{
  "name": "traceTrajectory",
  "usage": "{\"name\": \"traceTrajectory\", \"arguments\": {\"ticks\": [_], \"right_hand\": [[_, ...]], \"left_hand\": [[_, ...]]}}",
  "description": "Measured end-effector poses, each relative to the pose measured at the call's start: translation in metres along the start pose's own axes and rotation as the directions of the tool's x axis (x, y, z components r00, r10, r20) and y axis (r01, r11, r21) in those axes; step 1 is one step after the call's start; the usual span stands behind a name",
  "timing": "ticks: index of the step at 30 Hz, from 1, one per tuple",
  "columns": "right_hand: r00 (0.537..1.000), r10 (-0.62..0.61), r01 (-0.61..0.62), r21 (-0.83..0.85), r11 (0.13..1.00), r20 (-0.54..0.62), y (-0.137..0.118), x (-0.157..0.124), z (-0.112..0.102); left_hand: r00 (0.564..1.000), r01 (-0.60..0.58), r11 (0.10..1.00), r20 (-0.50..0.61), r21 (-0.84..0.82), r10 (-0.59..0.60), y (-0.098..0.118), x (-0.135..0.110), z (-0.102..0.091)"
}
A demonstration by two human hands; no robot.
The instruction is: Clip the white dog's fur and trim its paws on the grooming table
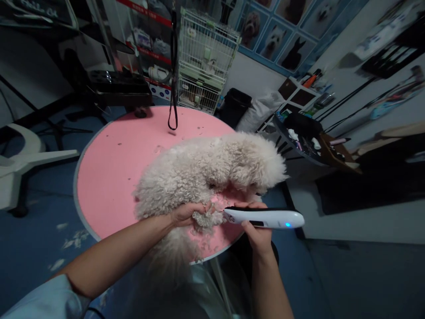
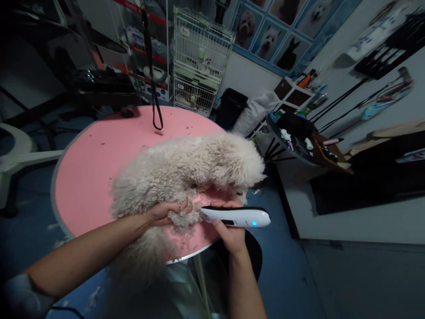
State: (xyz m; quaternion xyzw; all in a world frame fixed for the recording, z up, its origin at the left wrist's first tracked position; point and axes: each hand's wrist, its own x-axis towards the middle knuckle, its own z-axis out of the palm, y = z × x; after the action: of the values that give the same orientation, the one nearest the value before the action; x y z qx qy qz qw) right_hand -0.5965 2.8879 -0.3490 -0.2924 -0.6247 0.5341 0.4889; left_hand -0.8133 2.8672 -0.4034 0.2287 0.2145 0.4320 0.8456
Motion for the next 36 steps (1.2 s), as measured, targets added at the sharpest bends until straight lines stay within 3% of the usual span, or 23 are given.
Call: {"name": "traceTrajectory", "arguments": {"ticks": [2, 4, 6, 8, 11, 15, 22, 25, 30, 32, 36], "right_hand": [[0.989, 0.130, -0.133, 0.039, 0.990, 0.066, 0.003, 0.006, -0.001], [0.949, 0.261, -0.281, 0.101, 0.954, 0.174, 0.005, 0.014, -0.005], [0.922, 0.320, -0.362, 0.189, 0.913, 0.218, 0.006, 0.019, -0.010], [0.936, 0.315, -0.347, 0.268, 0.899, 0.157, 0.007, 0.019, -0.015], [0.952, 0.302, -0.276, 0.310, 0.910, -0.039, 0.007, 0.008, -0.017], [0.905, 0.388, -0.307, 0.360, 0.881, -0.178, 0.008, -0.014, -0.013], [0.867, 0.474, -0.394, 0.370, 0.841, -0.154, 0.016, -0.028, 0.001], [0.818, 0.533, -0.420, 0.406, 0.812, -0.218, 0.015, -0.028, 0.008], [0.778, 0.603, -0.476, 0.460, 0.750, -0.177, 0.011, -0.030, 0.009], [0.765, 0.608, -0.470, 0.463, 0.752, -0.211, 0.011, -0.030, 0.008], [0.733, 0.646, -0.521, 0.435, 0.734, -0.213, 0.011, -0.027, 0.007]], "left_hand": [[1.000, -0.011, 1.000, -0.003, -0.002, 0.011, 0.002, -0.001, 0.004], [1.000, -0.016, 1.000, -0.014, 0.005, 0.016, 0.004, -0.002, 0.007], [0.998, -0.029, 0.999, -0.059, 0.022, 0.031, 0.004, -0.003, 0.008], [0.991, -0.042, 0.999, -0.124, 0.031, 0.046, 0.003, -0.002, 0.008], [0.981, -0.068, 0.997, -0.186, -0.038, 0.060, 0.000, 0.002, 0.011], [0.972, -0.120, 0.978, -0.220, -0.170, 0.081, -0.002, 0.006, 0.019], [0.967, -0.058, 0.980, -0.253, -0.191, 0.008, 0.001, 0.005, 0.020], [0.958, -0.078, 0.976, -0.286, -0.201, 0.018, 0.002, 0.007, 0.023], [0.911, -0.177, 0.974, -0.397, -0.140, 0.109, -0.005, 0.009, 0.031], [0.893, -0.205, 0.975, -0.425, -0.089, 0.149, -0.011, 0.008, 0.030], [0.870, -0.065, 0.997, -0.488, 0.037, 0.075, -0.024, 0.003, 0.022]]}}
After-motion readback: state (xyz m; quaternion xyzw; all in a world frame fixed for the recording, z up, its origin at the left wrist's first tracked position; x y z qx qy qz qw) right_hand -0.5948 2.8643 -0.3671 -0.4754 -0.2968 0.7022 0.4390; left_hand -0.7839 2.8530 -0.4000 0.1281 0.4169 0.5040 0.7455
